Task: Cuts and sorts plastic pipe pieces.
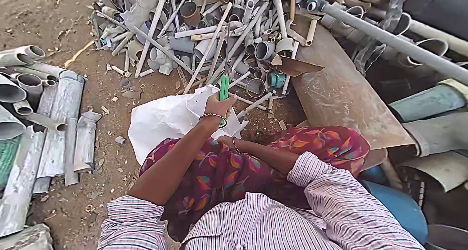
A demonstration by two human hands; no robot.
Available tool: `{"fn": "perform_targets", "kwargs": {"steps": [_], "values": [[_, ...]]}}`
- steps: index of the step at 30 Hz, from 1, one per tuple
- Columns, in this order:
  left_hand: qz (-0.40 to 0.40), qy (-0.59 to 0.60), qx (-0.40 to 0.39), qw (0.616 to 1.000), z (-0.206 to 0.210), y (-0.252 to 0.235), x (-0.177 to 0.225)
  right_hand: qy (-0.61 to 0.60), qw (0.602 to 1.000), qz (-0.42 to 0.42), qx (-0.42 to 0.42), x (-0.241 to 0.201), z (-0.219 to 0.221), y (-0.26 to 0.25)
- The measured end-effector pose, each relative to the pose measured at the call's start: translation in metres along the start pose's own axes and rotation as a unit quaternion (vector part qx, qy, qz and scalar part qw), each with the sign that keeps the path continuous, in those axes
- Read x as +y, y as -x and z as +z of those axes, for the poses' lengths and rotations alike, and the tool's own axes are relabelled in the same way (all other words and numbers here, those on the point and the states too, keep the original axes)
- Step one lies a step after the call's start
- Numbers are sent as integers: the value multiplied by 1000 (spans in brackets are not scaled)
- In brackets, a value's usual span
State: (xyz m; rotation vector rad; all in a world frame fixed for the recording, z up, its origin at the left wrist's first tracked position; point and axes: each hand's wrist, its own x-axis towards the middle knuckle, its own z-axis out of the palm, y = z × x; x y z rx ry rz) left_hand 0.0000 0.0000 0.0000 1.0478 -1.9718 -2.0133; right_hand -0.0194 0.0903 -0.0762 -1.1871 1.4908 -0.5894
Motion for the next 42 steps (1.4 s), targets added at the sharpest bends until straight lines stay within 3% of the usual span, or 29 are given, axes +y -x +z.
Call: {"fn": "perform_targets", "kwargs": {"steps": [1,3,5,8,11,15,17,20,25,28,33,37,40,42], "values": [[-8,14,-7,1000,0,-3,4,-88,991,-20,96,35,-15,-12],[9,26,-26,999,0,-3,9,-181,947,59,260,79,-56,-24],[33,26,-55,998,-1,6,11,-124,898,180,382,131,-95,-28],[48,21,-90,995,-10,18,10,-66,842,351,404,209,-121,-13],[37,44,-77,995,-13,16,12,-75,794,460,390,244,-122,-3],[52,64,-42,996,-19,7,15,-215,778,408,427,278,-132,-45],[52,67,-23,996,-20,2,15,-350,749,354,437,275,-137,-66],[34,65,2,997,-18,-4,15,-457,719,288,437,271,-135,-86],[6,47,1,999,-10,-9,11,-525,680,241,451,280,-134,-94],[-1,21,-7,1000,-5,-11,12,-545,664,199,472,254,-142,-87],[50,-24,11,998,-4,-4,15,-398,671,102,617,179,-156,-72],[122,-97,25,987,-5,0,13,-249,646,-2,722,108,-191,-28],[134,-116,37,984,-5,-2,12,-178,642,-55,743,68,-210,5],[128,-102,47,985,-2,-3,12,-160,678,-57,716,51,-209,27]]}}
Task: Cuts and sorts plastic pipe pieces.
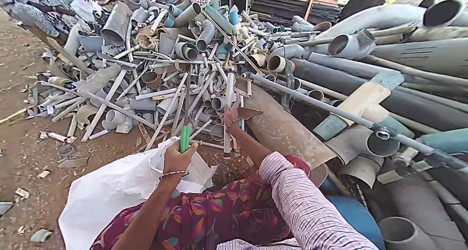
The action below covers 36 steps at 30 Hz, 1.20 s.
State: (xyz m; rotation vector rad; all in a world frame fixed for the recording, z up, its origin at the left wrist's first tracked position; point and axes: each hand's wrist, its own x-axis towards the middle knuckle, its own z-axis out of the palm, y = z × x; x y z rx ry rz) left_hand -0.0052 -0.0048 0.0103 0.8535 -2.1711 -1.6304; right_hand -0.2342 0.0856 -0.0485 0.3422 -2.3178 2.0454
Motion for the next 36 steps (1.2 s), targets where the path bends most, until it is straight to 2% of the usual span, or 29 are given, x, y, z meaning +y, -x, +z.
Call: {"fn": "perform_targets", "kwargs": {"steps": [4,8,12,17,21,24,26,29,31,34,36], "values": [[7,33,11,999,10,5,5,-22,990,36,-134,-18,-29,41],[-3,60,-26,998,36,6,2,-104,955,99,-260,-24,-35,87],[35,-31,-45,998,56,-6,-27,-182,906,103,-367,-21,-23,108],[109,-142,-38,983,65,-8,-51,-232,895,165,-345,-14,-7,114],[94,-155,-85,980,54,-14,-48,-226,906,143,-327,-7,-8,109],[37,-86,-44,995,36,-27,-39,-220,909,103,-340,-6,-13,104],[0,21,-2,1000,25,-37,-32,-217,906,69,-356,0,-15,102],[20,148,10,989,17,-43,-28,-215,898,42,-382,8,-16,108],[38,216,3,976,17,-43,-27,-218,878,42,-423,14,-13,112],[24,286,30,958,16,-41,-28,-211,849,32,-484,23,-7,116],[29,310,55,949,12,-41,-30,-194,848,10,-494,27,-5,116]]}}
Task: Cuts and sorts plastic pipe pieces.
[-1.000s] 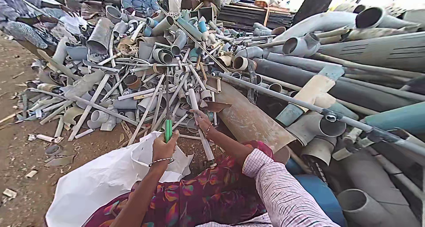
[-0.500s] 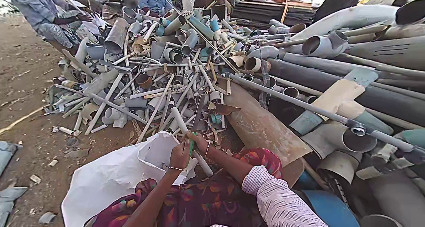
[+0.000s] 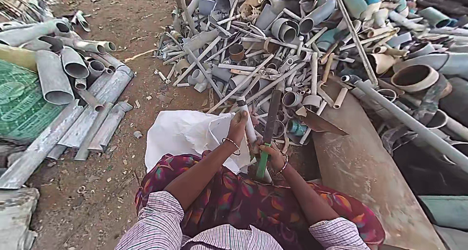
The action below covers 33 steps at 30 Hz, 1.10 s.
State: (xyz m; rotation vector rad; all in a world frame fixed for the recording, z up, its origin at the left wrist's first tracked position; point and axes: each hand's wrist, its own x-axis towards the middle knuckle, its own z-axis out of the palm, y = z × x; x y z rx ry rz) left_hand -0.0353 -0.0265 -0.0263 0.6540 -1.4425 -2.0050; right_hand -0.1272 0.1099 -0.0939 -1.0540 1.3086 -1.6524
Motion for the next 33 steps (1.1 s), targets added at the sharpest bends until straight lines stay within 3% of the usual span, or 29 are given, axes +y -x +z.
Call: {"fn": "perform_targets", "kwargs": {"steps": [2,6,10,21,33], "values": [[51,16,11,999,-7,-4,-1,30,999,17,36,-5,-2,0],[140,-5,-1,990,-25,-12,1,139,972,30,187,-21,10,-4],[74,-16,-22,997,-26,-4,6,279,951,-27,133,-22,20,3],[22,-19,-55,998,-20,0,-9,361,918,-113,121,-5,23,5],[-13,-41,-78,996,-18,6,-12,463,868,-101,148,-11,25,4]]}}
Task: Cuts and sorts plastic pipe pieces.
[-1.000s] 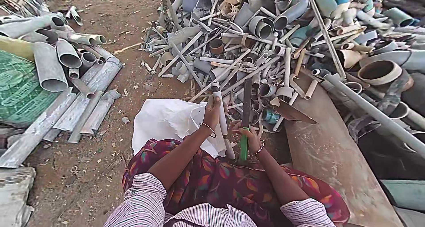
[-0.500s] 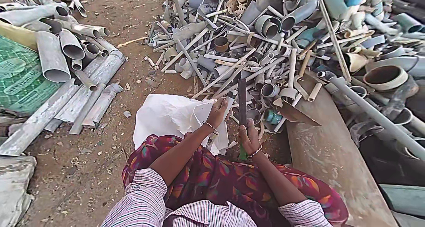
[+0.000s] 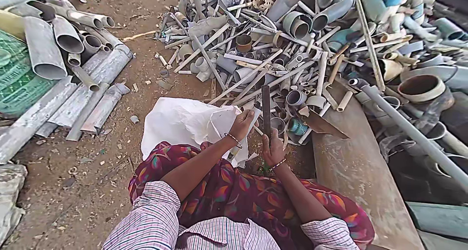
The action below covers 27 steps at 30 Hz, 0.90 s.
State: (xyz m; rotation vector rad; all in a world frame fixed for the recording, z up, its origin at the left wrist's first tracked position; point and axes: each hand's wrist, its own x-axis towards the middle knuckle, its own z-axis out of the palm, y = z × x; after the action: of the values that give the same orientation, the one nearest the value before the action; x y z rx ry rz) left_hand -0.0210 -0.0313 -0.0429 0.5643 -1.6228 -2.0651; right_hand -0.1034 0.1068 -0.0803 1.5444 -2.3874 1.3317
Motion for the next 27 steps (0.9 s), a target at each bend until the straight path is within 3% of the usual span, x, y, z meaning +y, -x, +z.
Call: {"fn": "perform_targets", "kwargs": {"steps": [4,10,16,27], "values": [[-14,26,12,999,2,-5,0,0,1000,9,-7,1,1,-1],[-36,41,12,998,3,-6,-4,-108,992,47,-40,17,9,-1],[-40,-8,-5,999,7,4,-9,20,997,69,-23,-9,4,-2],[-53,-31,15,998,10,1,-26,116,972,173,-108,-28,3,-14]]}}
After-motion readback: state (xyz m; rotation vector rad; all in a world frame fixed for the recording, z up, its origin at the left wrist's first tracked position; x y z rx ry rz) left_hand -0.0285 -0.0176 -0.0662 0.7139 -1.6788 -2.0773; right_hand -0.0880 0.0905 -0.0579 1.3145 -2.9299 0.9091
